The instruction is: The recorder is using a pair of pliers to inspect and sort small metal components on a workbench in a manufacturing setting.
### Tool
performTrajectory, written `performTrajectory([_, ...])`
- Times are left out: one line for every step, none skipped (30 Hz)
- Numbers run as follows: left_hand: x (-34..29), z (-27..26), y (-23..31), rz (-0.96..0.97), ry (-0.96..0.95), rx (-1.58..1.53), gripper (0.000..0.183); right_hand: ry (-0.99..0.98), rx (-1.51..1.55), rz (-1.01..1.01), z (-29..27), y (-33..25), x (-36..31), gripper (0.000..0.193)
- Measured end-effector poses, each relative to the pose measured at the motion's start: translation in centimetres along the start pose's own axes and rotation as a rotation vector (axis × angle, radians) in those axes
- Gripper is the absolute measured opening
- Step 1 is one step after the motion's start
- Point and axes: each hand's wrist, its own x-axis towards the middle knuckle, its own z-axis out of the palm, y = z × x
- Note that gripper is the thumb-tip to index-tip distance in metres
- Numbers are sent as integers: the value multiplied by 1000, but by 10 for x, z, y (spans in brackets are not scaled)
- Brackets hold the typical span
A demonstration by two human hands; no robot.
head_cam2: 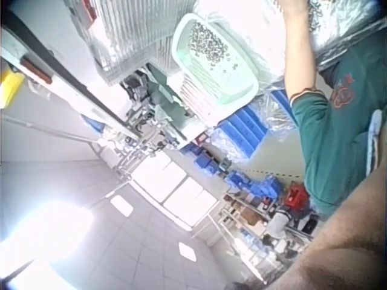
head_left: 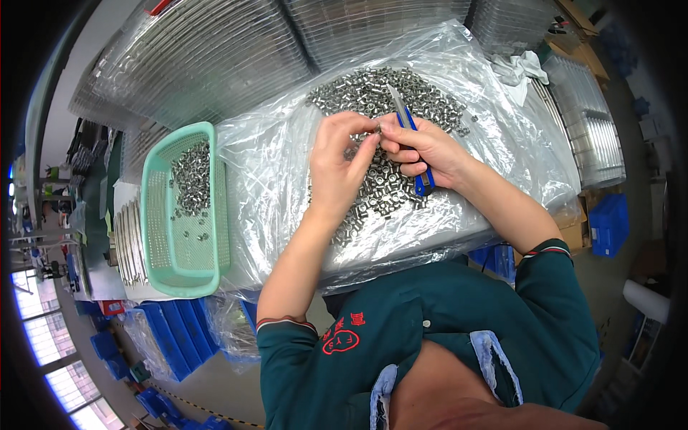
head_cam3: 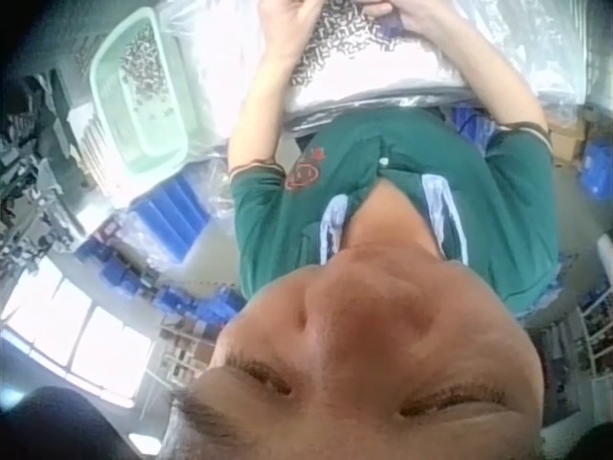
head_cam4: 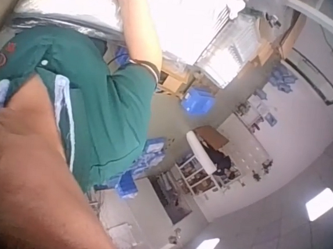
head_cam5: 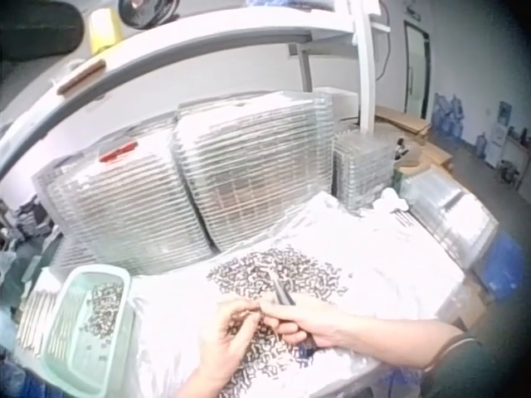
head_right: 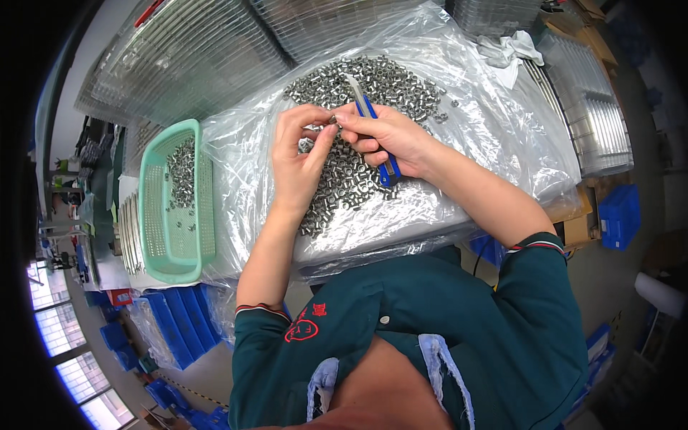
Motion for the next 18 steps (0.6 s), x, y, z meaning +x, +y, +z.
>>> performTrajectory([0,1,0,17,-13,-10,16,0,0,-2,0,-1,-1,17])
performTrajectory([0,1,0,19,-12,-8,16,-5,-24,-12,1,-1,-2,18])
performTrajectory([1,0,0,16,-6,-47,16,-11,-48,-22,2,-2,-3,20])
performTrajectory([1,0,1,12,0,-85,16,-28,-46,-18,3,-4,-3,24])
performTrajectory([1,0,1,12,-2,-86,16,-27,-45,-18,3,-4,-3,24])
performTrajectory([1,0,2,4,-5,-79,17,-23,-56,-30,2,-3,-3,25])
performTrajectory([1,0,3,-4,-7,-73,18,-19,-66,-43,2,-3,-3,26])
performTrajectory([1,0,4,-5,-7,-72,18,-20,-66,-42,3,-3,-3,26])
performTrajectory([1,0,5,-42,6,-109,17,-1,-86,-53,4,-4,-4,26])
performTrajectory([1,1,5,-78,20,-145,17,17,-106,-63,5,-4,-4,26])
performTrajectory([1,0,5,-78,20,-145,17,17,-106,-63,5,-4,-4,26])
performTrajectory([1,0,4,-69,13,-133,18,22,-111,-65,4,-4,-4,27])
performTrajectory([1,0,4,-59,6,-120,18,27,-116,-66,4,-4,-4,27])
performTrajectory([1,0,4,-59,6,-120,18,28,-116,-67,3,-3,-4,27])
performTrajectory([1,-1,3,-34,-8,-86,19,28,-104,-57,2,-3,-3,27])
performTrajectory([1,-1,3,-9,-21,-52,20,27,-91,-47,1,-3,-3,27])
performTrajectory([1,-1,3,-8,-21,-52,20,27,-91,-47,0,-2,-3,27])
performTrajectory([1,-1,4,4,-14,-33,19,10,-102,-42,-2,-2,-3,29])
